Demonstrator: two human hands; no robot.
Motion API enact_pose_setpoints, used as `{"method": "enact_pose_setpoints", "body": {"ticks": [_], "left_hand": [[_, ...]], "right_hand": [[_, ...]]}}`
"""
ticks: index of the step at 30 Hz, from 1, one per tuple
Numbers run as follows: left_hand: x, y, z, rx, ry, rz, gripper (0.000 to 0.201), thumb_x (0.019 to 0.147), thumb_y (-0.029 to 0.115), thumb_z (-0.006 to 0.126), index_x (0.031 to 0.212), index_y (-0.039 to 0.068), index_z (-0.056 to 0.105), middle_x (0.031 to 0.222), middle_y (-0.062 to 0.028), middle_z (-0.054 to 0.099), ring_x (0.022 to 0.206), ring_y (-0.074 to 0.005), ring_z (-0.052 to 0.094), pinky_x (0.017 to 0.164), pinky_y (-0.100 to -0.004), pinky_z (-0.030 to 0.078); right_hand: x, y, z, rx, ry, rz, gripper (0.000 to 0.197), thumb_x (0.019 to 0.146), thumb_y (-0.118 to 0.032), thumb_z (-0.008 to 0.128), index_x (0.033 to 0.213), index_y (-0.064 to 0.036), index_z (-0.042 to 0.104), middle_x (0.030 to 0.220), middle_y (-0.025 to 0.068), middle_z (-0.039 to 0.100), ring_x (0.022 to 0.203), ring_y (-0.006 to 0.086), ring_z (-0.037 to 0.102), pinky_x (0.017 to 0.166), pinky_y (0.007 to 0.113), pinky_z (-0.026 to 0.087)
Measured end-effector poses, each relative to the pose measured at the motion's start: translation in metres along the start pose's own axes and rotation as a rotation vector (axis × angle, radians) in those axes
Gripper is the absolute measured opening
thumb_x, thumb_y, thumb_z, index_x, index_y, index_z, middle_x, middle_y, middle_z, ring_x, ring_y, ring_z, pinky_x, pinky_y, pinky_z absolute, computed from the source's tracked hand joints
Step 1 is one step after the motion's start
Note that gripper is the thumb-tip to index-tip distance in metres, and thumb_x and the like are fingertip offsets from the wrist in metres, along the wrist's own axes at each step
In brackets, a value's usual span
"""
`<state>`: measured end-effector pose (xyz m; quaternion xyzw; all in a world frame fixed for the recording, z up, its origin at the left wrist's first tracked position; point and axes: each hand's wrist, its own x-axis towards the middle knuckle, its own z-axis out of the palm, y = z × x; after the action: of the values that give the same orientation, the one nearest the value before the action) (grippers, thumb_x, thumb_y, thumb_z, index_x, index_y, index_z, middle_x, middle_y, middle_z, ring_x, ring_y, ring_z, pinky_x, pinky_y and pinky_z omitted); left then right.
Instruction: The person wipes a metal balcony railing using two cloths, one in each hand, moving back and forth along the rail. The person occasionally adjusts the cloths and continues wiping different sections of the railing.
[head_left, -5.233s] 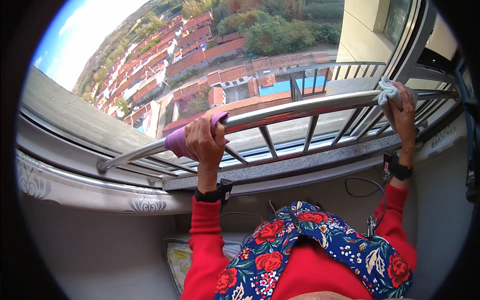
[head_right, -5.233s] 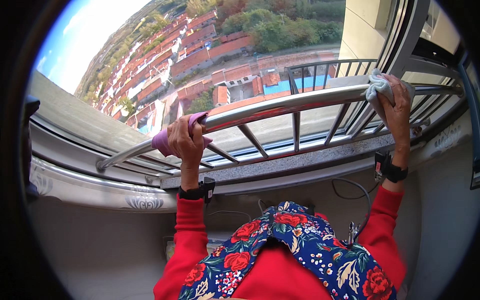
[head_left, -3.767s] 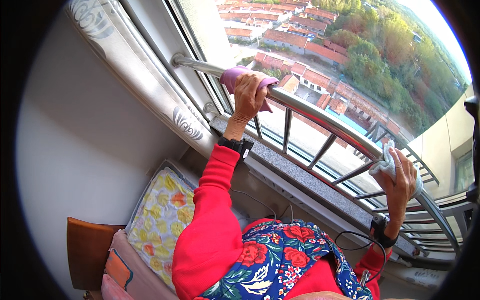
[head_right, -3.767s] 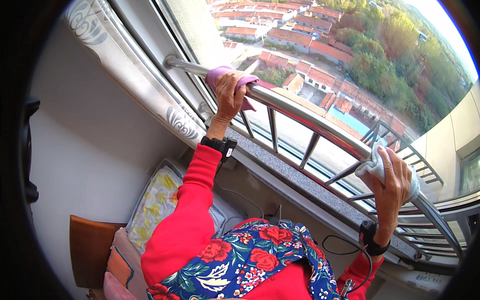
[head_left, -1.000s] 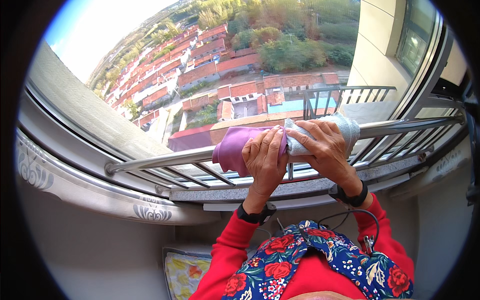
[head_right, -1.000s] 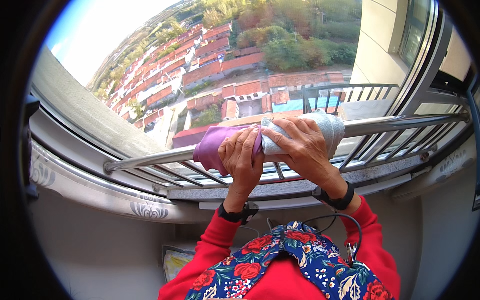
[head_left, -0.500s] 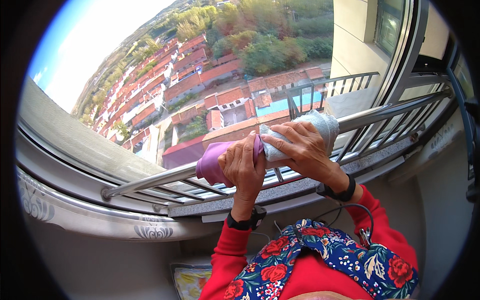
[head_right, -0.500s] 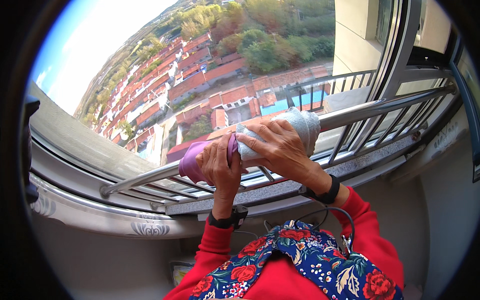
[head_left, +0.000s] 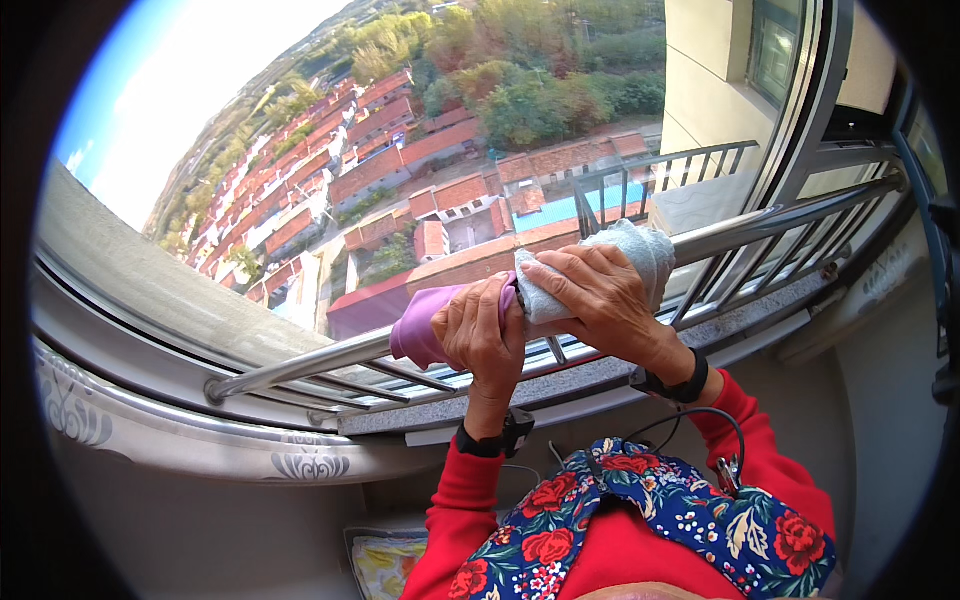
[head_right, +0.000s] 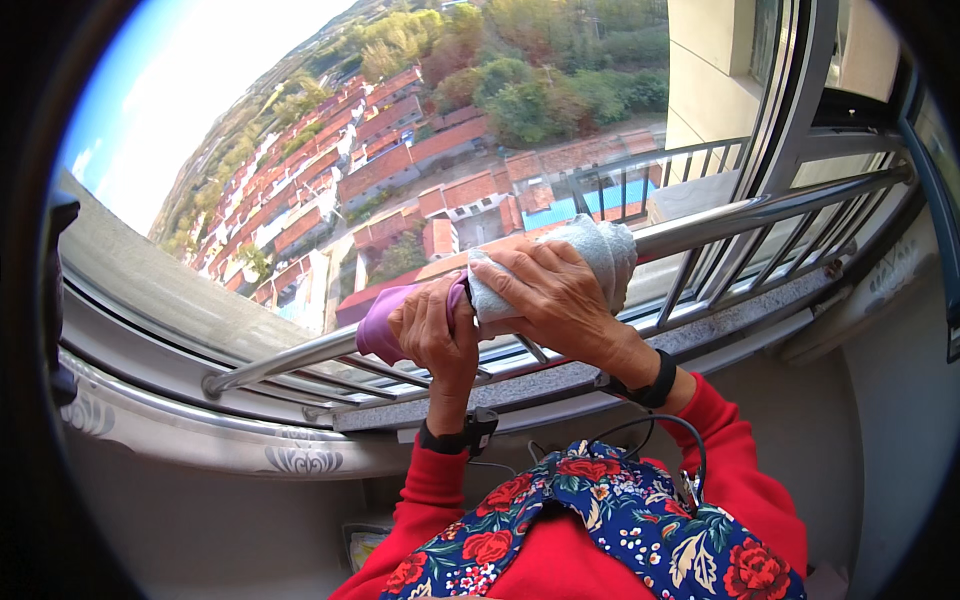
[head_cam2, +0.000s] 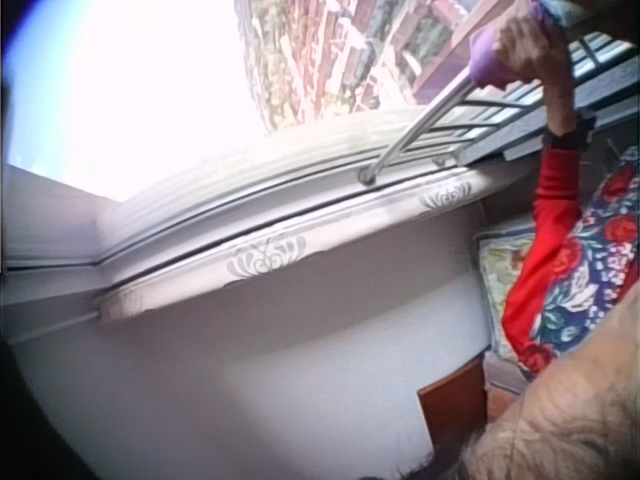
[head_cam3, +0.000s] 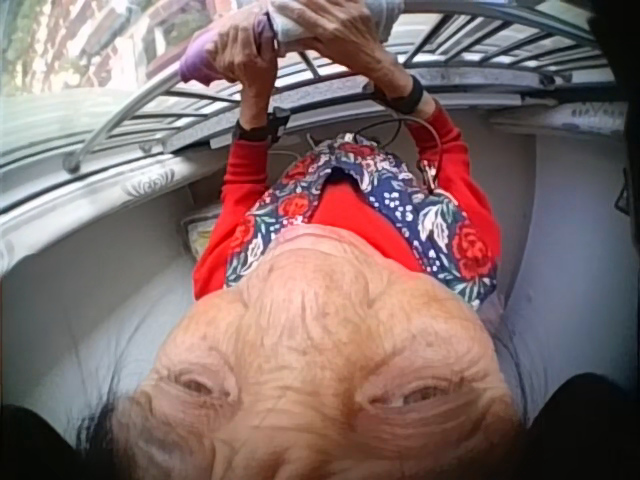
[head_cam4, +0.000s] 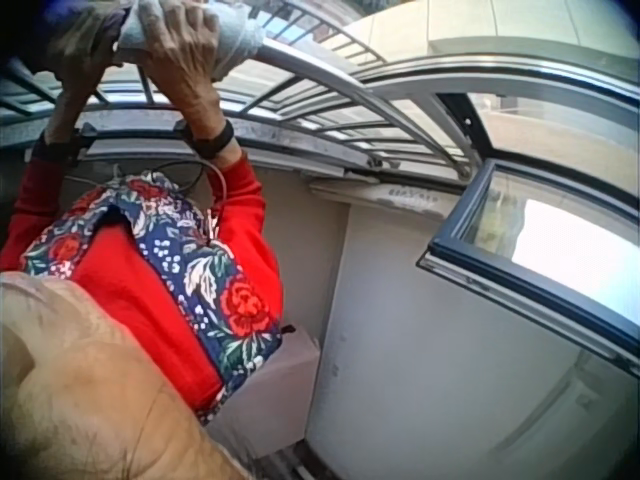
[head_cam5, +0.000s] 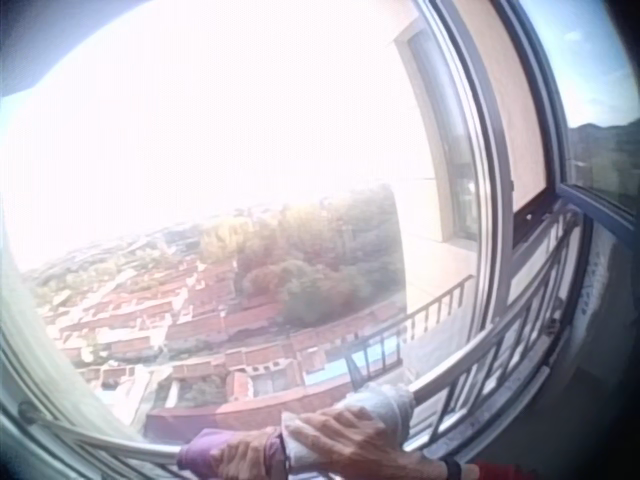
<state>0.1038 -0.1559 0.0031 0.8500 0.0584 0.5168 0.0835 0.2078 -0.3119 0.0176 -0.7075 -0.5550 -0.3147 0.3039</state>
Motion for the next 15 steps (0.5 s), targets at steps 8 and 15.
{"method": "enact_pose_setpoints", "body": {"ticks": [8, 15], "left_hand": [[0.002, 0.004, -0.002, -0.049, 0.018, -0.013, 0.029, 0.084, 0.017, 0.069, 0.109, 0.005, 0.074, 0.103, -0.0094, 0.076, 0.102, -0.0262, 0.070, 0.096, -0.0395, 0.040], [0.002, 0.006, -0.012, -0.103, -0.085, -0.032, 0.037, 0.084, 0.022, 0.070, 0.116, 0.004, 0.072, 0.113, -0.0127, 0.073, 0.112, -0.0290, 0.066, 0.102, -0.0423, 0.038]], "right_hand": [[0.001, -0.001, -0.001, 0.010, 0.013, 0.001, 0.066, 0.075, -0.043, 0.082, 0.131, -0.0105, 0.066, 0.124, 0.0092, 0.066, 0.109, 0.0285, 0.063, 0.095, 0.043, 0.045], [0.002, -0.002, -0.004, 0.046, -0.004, 0.016, 0.066, 0.075, -0.039, 0.083, 0.131, -0.0086, 0.066, 0.126, 0.0112, 0.068, 0.114, 0.0292, 0.065, 0.096, 0.044, 0.045]]}}
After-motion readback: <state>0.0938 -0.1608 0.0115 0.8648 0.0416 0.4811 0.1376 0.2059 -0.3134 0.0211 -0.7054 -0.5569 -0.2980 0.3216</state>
